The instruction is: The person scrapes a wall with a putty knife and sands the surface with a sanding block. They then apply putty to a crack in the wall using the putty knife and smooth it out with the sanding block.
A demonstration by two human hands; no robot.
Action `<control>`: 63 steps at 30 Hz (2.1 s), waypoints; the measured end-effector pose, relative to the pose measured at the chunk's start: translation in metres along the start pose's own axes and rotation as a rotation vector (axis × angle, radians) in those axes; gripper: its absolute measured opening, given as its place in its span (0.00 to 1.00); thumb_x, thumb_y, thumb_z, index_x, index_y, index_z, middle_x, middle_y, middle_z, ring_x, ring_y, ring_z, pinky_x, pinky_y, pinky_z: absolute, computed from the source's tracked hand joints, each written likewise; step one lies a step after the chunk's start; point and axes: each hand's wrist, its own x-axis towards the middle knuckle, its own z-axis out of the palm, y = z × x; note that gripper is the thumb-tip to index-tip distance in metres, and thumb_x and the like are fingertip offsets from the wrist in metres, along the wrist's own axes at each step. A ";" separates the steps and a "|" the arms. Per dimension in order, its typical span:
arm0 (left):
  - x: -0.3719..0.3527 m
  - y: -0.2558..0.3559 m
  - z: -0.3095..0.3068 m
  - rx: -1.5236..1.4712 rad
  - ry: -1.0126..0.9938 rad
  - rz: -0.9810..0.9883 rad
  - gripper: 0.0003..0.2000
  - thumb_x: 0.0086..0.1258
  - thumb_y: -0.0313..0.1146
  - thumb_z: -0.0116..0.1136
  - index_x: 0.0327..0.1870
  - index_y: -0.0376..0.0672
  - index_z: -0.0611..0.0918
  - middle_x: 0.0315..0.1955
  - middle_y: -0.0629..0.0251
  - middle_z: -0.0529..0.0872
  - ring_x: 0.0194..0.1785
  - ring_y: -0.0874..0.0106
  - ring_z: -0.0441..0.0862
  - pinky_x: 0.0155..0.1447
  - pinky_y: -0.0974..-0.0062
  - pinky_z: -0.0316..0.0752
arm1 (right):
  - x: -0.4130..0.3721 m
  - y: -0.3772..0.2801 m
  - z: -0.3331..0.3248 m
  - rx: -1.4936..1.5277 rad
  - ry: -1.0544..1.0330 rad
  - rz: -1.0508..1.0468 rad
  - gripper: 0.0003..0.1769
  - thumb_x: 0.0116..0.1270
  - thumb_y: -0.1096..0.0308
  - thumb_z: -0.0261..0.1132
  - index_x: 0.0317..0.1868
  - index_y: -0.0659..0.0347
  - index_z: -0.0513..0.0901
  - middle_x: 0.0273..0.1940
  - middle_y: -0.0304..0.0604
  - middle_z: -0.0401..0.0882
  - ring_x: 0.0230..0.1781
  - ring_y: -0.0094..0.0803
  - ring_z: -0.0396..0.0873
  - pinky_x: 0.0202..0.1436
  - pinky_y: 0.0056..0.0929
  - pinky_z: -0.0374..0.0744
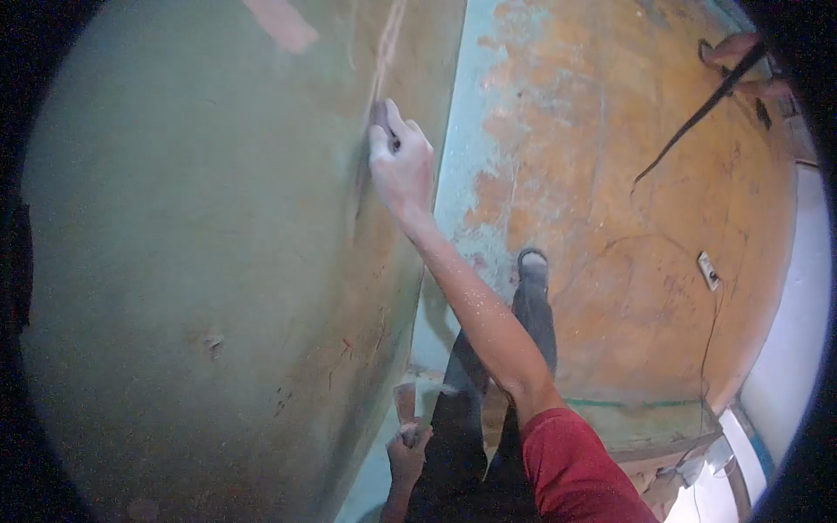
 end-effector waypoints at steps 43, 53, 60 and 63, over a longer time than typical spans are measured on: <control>0.034 0.028 0.003 0.000 -0.073 -0.375 0.12 0.69 0.33 0.67 0.44 0.33 0.84 0.29 0.61 0.88 0.20 0.78 0.76 0.26 0.77 0.71 | -0.139 0.004 -0.007 0.194 -0.100 -0.155 0.26 0.64 0.79 0.61 0.65 0.58 0.80 0.28 0.50 0.75 0.24 0.40 0.74 0.29 0.36 0.73; 0.021 -0.026 0.003 -0.055 -0.095 -0.305 0.07 0.69 0.28 0.64 0.43 0.34 0.84 0.31 0.63 0.88 0.29 0.77 0.80 0.34 0.80 0.74 | -0.134 -0.008 -0.016 0.064 -0.172 -0.074 0.27 0.62 0.81 0.62 0.63 0.61 0.81 0.26 0.50 0.74 0.24 0.40 0.76 0.28 0.35 0.75; 0.028 0.016 0.004 -0.031 -0.137 -0.429 0.09 0.69 0.30 0.65 0.42 0.33 0.84 0.29 0.63 0.87 0.24 0.79 0.78 0.29 0.78 0.73 | -0.142 -0.007 -0.019 0.107 -0.207 -0.020 0.29 0.59 0.80 0.62 0.63 0.61 0.80 0.27 0.51 0.72 0.25 0.44 0.76 0.30 0.38 0.75; 0.019 0.008 0.005 -0.001 -0.115 -0.287 0.11 0.69 0.32 0.66 0.44 0.32 0.84 0.29 0.64 0.87 0.22 0.80 0.76 0.26 0.79 0.70 | -0.096 -0.005 -0.017 -0.046 -0.162 -0.172 0.29 0.60 0.80 0.62 0.64 0.60 0.80 0.25 0.51 0.73 0.24 0.42 0.78 0.30 0.36 0.77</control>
